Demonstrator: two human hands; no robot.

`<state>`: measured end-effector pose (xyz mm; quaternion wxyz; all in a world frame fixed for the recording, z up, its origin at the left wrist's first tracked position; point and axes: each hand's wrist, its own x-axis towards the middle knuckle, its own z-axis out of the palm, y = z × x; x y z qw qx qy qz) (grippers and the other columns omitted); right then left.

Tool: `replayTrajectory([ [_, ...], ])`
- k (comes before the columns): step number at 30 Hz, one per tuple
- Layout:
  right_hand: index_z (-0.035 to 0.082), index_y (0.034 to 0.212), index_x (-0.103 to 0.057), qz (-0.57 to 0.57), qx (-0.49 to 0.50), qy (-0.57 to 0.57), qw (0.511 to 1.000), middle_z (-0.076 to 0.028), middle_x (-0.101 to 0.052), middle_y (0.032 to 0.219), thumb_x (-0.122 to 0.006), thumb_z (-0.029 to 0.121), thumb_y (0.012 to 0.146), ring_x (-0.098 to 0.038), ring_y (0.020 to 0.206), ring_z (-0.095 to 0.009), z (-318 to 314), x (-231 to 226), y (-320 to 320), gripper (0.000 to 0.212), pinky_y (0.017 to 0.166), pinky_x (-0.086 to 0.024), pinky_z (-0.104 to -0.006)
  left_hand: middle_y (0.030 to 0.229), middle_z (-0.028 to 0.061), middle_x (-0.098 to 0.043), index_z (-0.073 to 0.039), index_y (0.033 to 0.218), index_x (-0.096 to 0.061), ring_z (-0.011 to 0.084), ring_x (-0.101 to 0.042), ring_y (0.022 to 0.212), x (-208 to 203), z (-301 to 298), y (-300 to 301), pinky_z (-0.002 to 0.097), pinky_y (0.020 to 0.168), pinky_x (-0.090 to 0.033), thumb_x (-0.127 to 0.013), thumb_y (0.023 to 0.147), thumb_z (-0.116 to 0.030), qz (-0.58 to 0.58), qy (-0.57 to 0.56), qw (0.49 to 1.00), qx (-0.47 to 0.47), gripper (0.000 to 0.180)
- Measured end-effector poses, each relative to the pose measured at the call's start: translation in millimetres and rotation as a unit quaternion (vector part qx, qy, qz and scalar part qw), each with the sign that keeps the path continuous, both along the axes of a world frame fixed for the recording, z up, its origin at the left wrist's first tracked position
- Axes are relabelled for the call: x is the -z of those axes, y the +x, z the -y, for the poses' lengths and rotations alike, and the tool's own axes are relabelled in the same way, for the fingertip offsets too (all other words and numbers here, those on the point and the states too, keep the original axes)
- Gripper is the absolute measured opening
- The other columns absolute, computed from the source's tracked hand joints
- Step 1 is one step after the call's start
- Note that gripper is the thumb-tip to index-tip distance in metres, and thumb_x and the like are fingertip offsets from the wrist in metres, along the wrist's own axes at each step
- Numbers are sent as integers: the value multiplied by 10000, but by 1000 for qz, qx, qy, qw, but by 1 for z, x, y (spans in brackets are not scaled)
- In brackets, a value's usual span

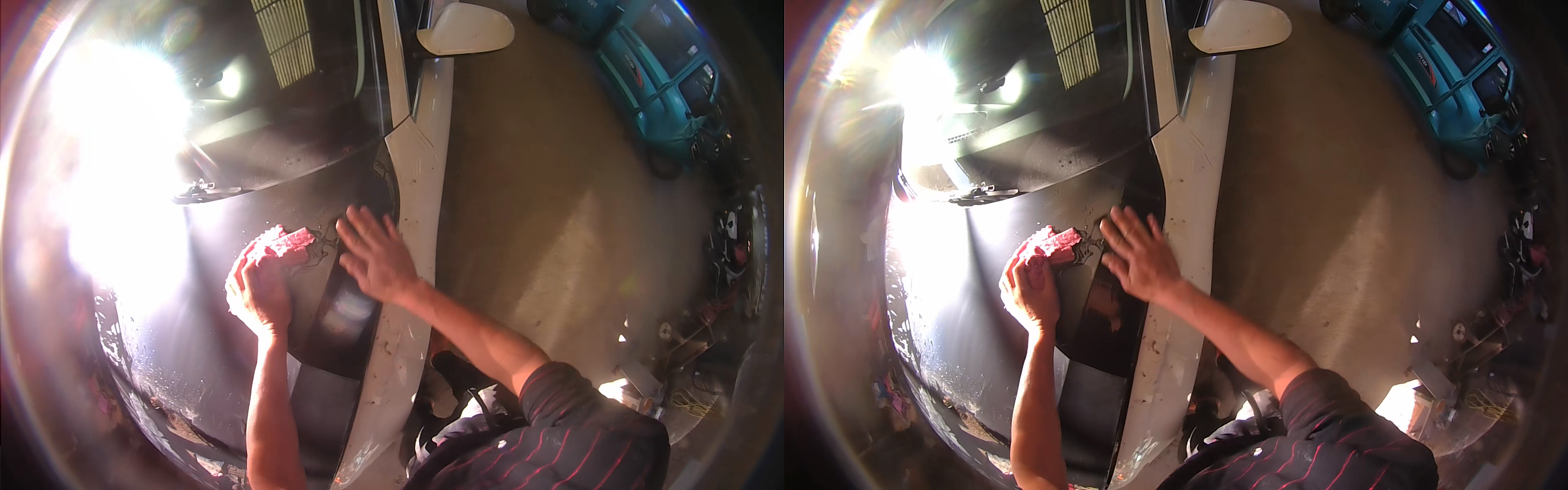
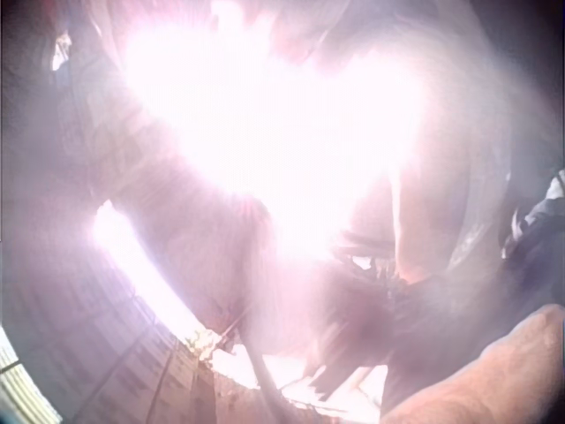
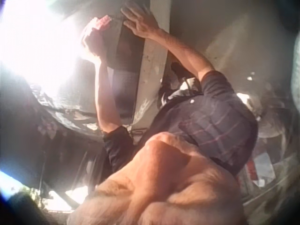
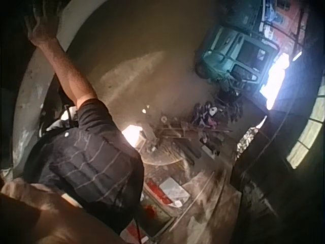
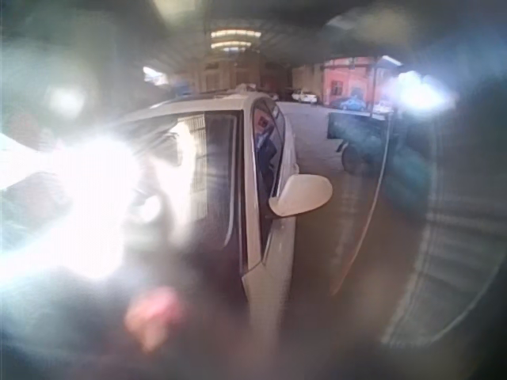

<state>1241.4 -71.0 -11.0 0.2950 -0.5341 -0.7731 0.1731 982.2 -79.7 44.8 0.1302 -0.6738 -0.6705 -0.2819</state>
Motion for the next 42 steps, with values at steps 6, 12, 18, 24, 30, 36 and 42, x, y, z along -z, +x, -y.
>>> replayTrajectory([
  [6, 83, 1769, -438, -18, 42, 6, 999, -218, -315, 1874, -628, 540, 1132, -311, 1727, -426, 19, 1, -19, 807, 1385, -265, -630, 1375, 164, -728, -92, 1234, -738, 400, -665, 1293, 10, -4, -3, 538, 1104, -529, -874, 978, -320, -7, -2, 1000, -16, 369],
  [12, 114, 1755, -477, 5, -19, 25, 1000, -161, -346, 1876, -646, 462, 1135, -343, 1726, -372, 18, 6, 10, 731, 1380, -270, -630, 1395, 144, -730, -95, 1285, -722, 397, -669, 1302, 10, -1, -5, 535, 1106, -528, -873, 972, -268, -3, -11, 1000, -19, 388],
  [18, 25, 1729, -471, -36, 89, 32, 995, -266, -382, 1828, -624, 464, 1145, -408, 1665, -470, -28, -6, 9, 747, 1355, -312, -615, 1408, 152, -719, -95, 1284, -720, 401, -657, 1318, 9, -2, -3, 542, 1114, -516, -868, 977, -266, -2, -16, 1000, -23, 382],
  [24, 101, 1760, -470, 8, -110, 13, 994, -137, -388, 1862, -635, 533, 1131, -371, 1718, -344, 67, 0, -20, 781, 1392, -263, -622, 1389, 145, -719, -96, 1262, -718, 400, -654, 1300, 9, 1, -7, 541, 1108, -513, -878, 965, -277, 16, -18, 999, -27, 383],
  [30, 19, 1650, -599, 18, 64, 68, 995, -208, -539, 1751, -514, 559, 1178, -438, 1672, -382, -83, -14, -3, 721, 1362, -317, -622, 1416, 108, -744, -126, 1207, -749, 387, -674, 1309, -2, -3, 6, 535, 1117, -533, -881, 932, -243, 52, -10, 999, -8, 327],
  [36, 60, 1651, -617, 33, -104, 28, 994, -172, -543, 1760, -536, 518, 1179, -427, 1688, -352, -6, -23, -25, 663, 1383, -283, -619, 1400, 101, -758, -131, 1184, -754, 391, -687, 1295, -3, 1, -1, 545, 1116, -543, -862, 929, -224, 56, -10, 998, -22, 292],
  [42, 59, 1650, -622, 61, 84, 72, 992, -183, -528, 1767, -587, 365, 1170, -473, 1655, -381, -116, -8, 10, 570, 1349, -352, -601, 1398, 97, -747, -109, 1177, -720, 389, -680, 1300, -2, -3, 5, 542, 1143, -516, -875, 938, -226, 74, 7, 997, 2, 308],
])
